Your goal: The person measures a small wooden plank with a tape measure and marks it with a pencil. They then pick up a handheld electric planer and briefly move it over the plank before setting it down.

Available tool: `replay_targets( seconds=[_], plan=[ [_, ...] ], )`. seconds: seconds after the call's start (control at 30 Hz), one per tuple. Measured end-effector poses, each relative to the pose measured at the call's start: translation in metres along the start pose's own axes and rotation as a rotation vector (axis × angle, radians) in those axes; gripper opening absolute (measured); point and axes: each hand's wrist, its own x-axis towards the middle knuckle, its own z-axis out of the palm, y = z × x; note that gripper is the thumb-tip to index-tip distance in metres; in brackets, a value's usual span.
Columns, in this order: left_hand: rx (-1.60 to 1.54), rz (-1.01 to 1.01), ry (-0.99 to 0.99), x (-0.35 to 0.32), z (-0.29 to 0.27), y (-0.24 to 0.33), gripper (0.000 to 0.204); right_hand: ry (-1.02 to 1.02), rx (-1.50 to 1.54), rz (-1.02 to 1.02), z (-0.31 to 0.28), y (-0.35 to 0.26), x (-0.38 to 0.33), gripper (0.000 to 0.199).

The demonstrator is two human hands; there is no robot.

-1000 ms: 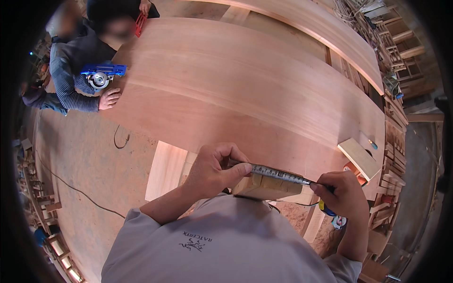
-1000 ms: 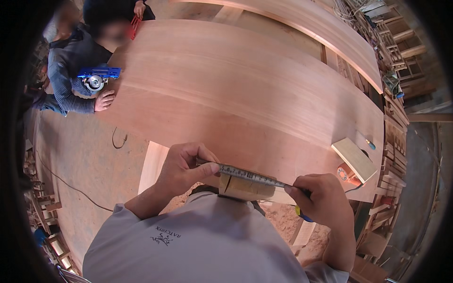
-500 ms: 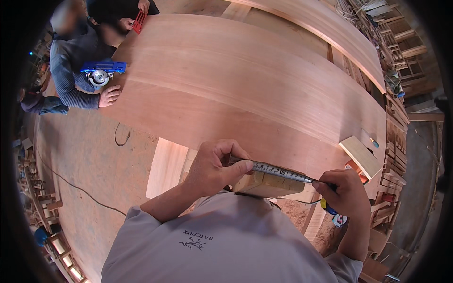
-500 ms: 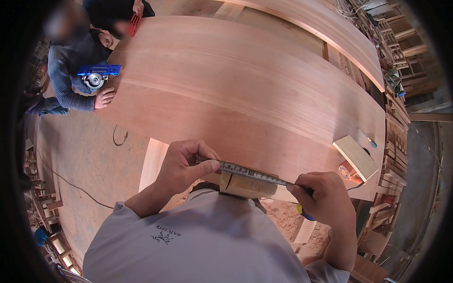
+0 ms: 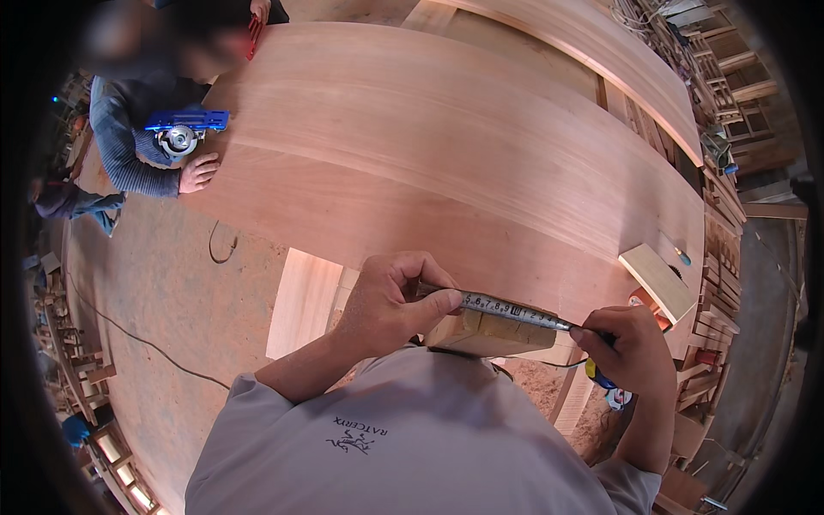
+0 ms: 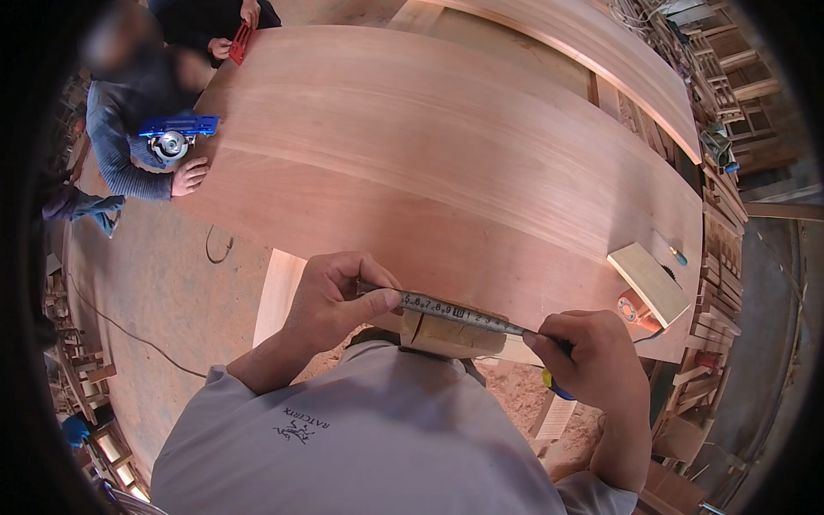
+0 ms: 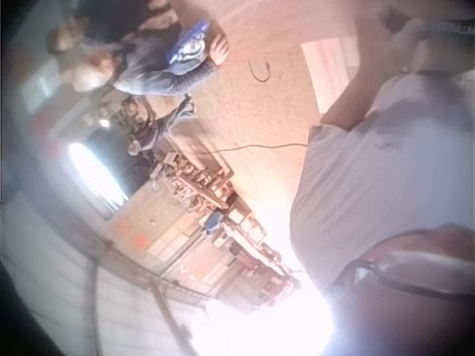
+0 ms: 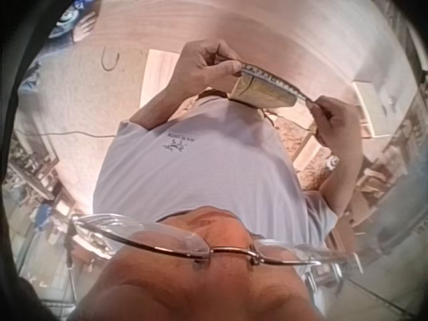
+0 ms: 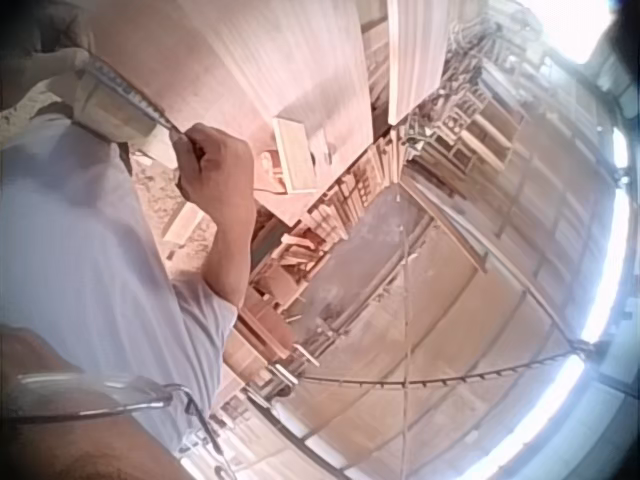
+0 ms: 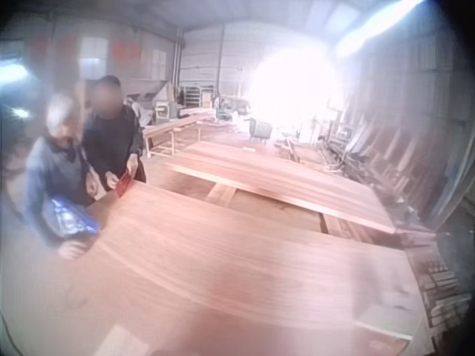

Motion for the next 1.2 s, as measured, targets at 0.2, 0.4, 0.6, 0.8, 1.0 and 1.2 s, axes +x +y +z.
replay_targets(
  seconds=[0.2, 0.4, 0.6, 0.8, 1.0, 1.2],
  plan=[
    [-0.013, -0.01, 0.002, 0.0002, 0.0005, 0.0001, 0.007, 0.018, 0.009, -0.018, 0.0015, 0.0007, 0.0002, 0.019],
    [-0.042, -0.017, 0.0, 0.0003, 0.0016, 0.0013, 0.007, 0.024, 0.007, -0.034, 0.0015, 0.0032, -0.0006, 0.02],
    [-0.067, 0.063, 0.051, 0.0012, 0.0046, -0.0047, 0.011, 0.03, -0.001, -0.066, 0.0017, 0.0048, 0.0004, 0.02],
    [-0.092, 0.062, 0.038, 0.0017, 0.004, -0.0057, 0.01, 0.034, 0.012, -0.035, 0.0021, 0.0021, 0.0002, 0.02],
    [-0.082, 0.049, 0.043, 0.0012, 0.0045, -0.0038, 0.01, 0.032, 0.006, -0.029, 0.0006, -0.0006, -0.0007, 0.02],
    [-0.096, 0.04, 0.038, 0.002, 0.0034, -0.0064, 0.009, 0.039, -0.021, -0.044, 0.0007, -0.001, -0.0003, 0.02]
  ],
)
